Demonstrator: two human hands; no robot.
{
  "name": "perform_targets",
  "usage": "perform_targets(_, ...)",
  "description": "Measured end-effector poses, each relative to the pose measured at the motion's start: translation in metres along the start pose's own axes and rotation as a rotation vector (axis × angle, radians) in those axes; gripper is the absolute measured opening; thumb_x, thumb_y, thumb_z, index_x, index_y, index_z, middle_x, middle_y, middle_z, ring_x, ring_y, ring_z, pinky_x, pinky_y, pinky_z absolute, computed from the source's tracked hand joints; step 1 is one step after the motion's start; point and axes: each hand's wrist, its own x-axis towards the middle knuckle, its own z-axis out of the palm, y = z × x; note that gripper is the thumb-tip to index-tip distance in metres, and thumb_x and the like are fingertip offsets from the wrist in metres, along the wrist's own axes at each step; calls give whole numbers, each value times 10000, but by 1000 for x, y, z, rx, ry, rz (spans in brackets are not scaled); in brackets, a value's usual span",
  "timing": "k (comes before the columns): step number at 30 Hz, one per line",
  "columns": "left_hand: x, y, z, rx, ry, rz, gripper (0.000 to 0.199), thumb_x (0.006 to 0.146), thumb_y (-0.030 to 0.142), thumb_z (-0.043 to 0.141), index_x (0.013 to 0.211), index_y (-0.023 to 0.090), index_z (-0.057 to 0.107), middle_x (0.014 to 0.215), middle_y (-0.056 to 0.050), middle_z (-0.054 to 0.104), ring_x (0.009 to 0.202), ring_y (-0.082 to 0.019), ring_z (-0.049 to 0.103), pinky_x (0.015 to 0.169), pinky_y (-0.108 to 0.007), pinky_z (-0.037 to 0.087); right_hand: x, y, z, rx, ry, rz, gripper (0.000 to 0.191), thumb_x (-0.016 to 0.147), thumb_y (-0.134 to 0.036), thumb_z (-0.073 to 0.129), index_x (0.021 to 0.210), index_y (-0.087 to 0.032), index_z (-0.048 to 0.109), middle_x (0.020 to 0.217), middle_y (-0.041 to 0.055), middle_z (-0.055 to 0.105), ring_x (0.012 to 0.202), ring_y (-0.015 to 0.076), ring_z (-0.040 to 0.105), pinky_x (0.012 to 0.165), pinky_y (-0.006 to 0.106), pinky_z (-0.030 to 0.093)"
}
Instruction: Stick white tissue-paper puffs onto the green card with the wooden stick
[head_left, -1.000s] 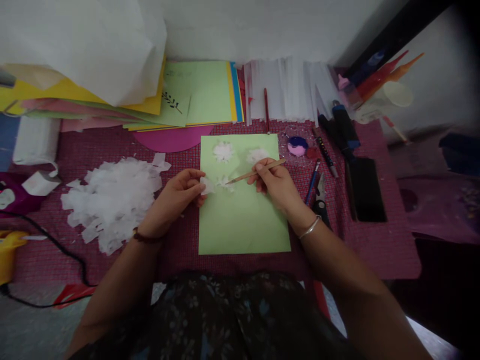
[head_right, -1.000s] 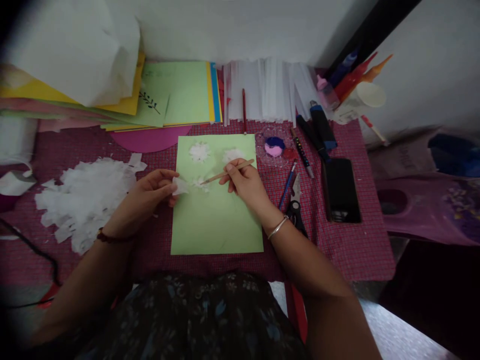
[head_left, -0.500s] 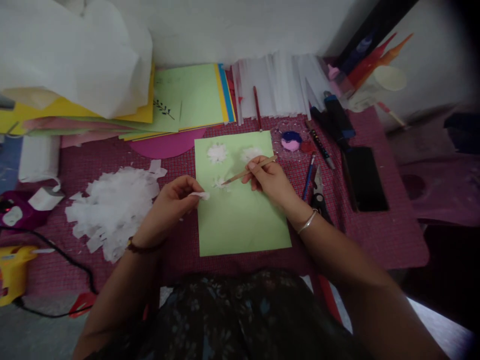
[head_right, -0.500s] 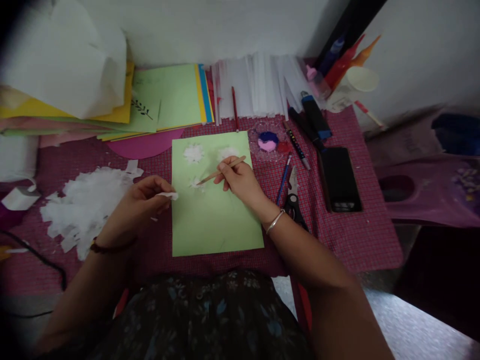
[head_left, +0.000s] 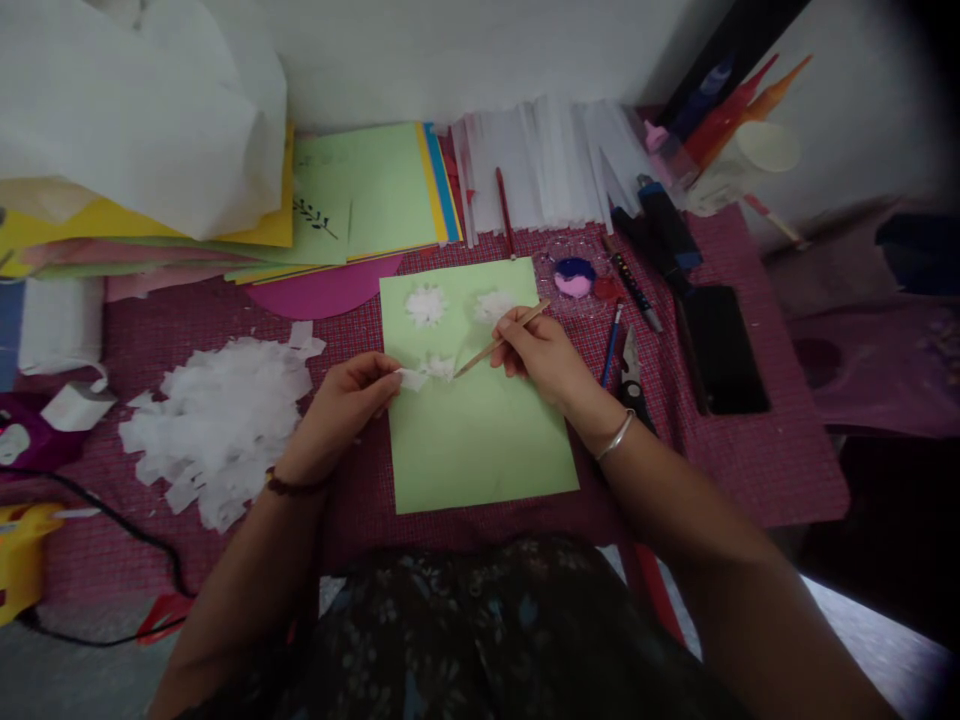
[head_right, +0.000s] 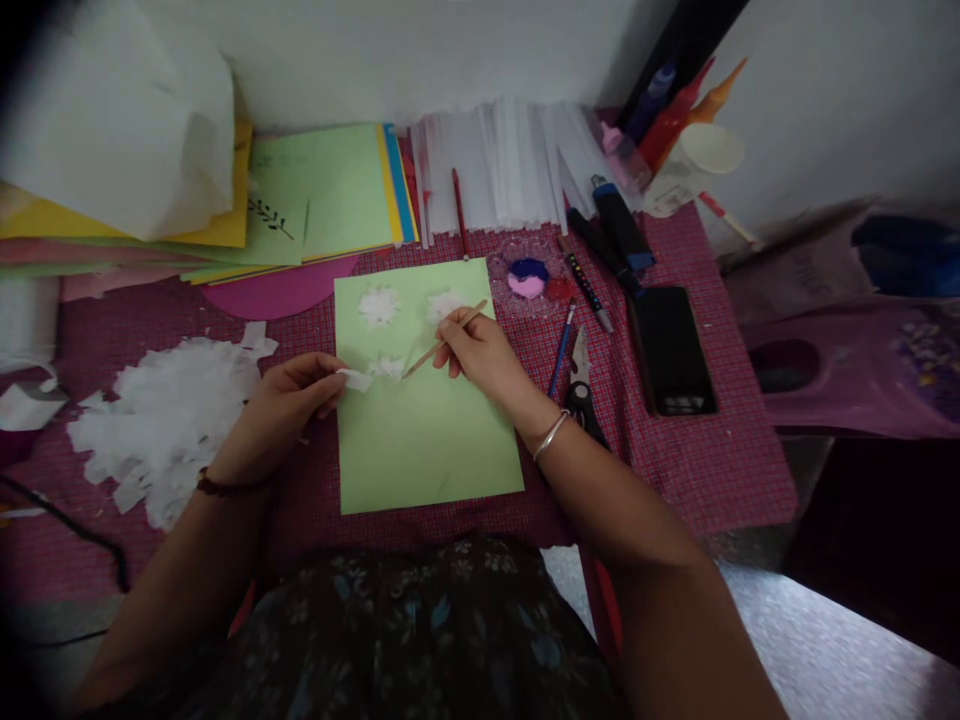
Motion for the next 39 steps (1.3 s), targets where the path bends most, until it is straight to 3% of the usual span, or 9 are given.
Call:
perform_targets(19,-1,5,7,84,40,-16,123,799,292,660,800,171,637,570,46,487,471,-67,362,440,-198,256,-1,-3,0,86,86,17,209,946,-237,493,744,-197,529,521,-47,604,360,50,462,350,192,260)
perform_targets(25,1,2,5,49,48,26,139,773,231,674,894,185,624,604,51,512,457,-61,404,422,-194,284,0,-1,1,14,64,22,225,947,-240,506,727,-200,515,506,-58,590,359,46,454,370,183,302)
perform_targets(30,3,0,3,45,41,28,117,763,226,683,821,180,592,565,54,517,439,-63,421,419,-194,302,0,-2,3,40,58,0,212,958,-225,490,749,-197,517,541,-45,613,371,49,460,369,188,304)
perform_targets(39,3,0,3,94,28,-2,135,772,269,685,872,178,681,585,39,540,487,-77,440,472,-205,337,0,-5,5,-17,42,-9,213,962,-199,490,750,-200,489,589,-36,642,374,41,456,372,185,314)
